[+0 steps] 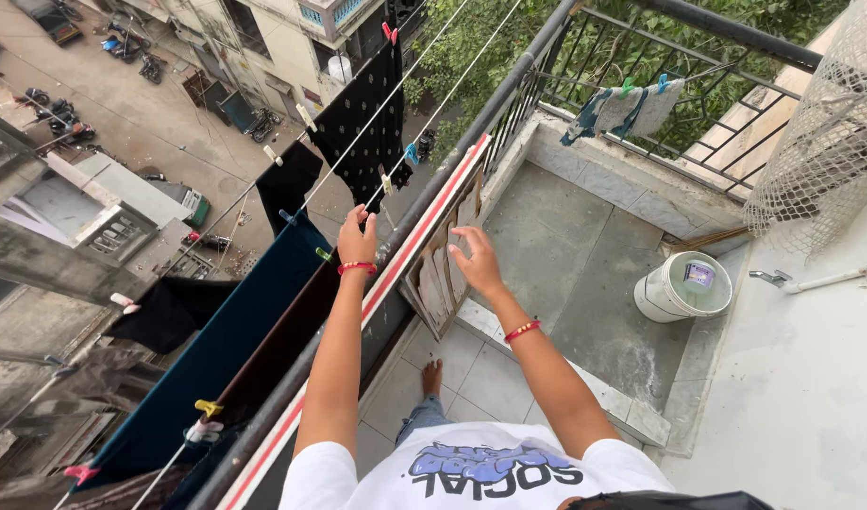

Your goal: The person takes items of clothing from a tub on the floor, unfolds them, and hangs them on a wire clothesline on a balcony using plastic clips.

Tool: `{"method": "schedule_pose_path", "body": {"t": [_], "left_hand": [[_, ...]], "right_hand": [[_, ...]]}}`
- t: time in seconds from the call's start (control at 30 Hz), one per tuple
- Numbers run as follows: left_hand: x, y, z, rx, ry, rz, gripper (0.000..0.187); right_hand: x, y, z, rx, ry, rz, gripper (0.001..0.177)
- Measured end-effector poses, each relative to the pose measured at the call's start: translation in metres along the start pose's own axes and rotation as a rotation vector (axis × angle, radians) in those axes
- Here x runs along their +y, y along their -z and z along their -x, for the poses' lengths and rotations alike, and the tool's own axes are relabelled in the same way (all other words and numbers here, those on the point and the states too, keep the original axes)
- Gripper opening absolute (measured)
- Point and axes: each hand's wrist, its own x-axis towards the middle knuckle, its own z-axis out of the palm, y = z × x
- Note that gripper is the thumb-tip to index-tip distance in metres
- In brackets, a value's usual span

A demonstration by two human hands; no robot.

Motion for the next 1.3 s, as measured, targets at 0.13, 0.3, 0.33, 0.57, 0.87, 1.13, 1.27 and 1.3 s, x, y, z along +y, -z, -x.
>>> {"method": "schedule_pose_path", "body": {"t": [0.13,0.3,0.33,0.57,0.87,1.13,1.27,1.3], "left_hand": [[-0.04,-0.043,-0.089,-0.153,0.234,-0.05,0.05],[-0.08,-0.107,-0.162,-0.085,0.549,-0.027,0.057],[-0.087,-0.117,-0.174,-0.094,0.546,-0.031,0.057],[-0.116,-0.151,-0.216,-0.491,0.716,-0.358,0.077],[-0.113,-0.178,-0.232,-0.754,1.304,0.369,0.085],[-0.135,-0.185,-0.242,-0.542,1.216,0.721,0.05],[-0.136,-0.185,-0.247,-0.283,1.187,0.91,0.034],[-0.135,-0.178,-0.244,-0.27,1.152,0.977,0.033]], "right_hand": [[0.001,-0.061,-0.085,-0.115,0.185,0.286,0.042],[0.024,-0.104,-0.129,-0.248,0.19,0.543,0.057],[0.025,-0.107,-0.128,-0.293,0.12,0.574,0.06],[0.012,-0.105,-0.134,-0.239,0.046,0.539,0.063],[0.007,-0.098,-0.139,-0.226,0.024,0.537,0.063],[0.004,-0.095,-0.137,-0.228,0.027,0.527,0.063],[0.006,-0.095,-0.136,-0.248,0.011,0.503,0.063],[0.005,-0.096,-0.135,-0.25,0.004,0.498,0.063]]}}
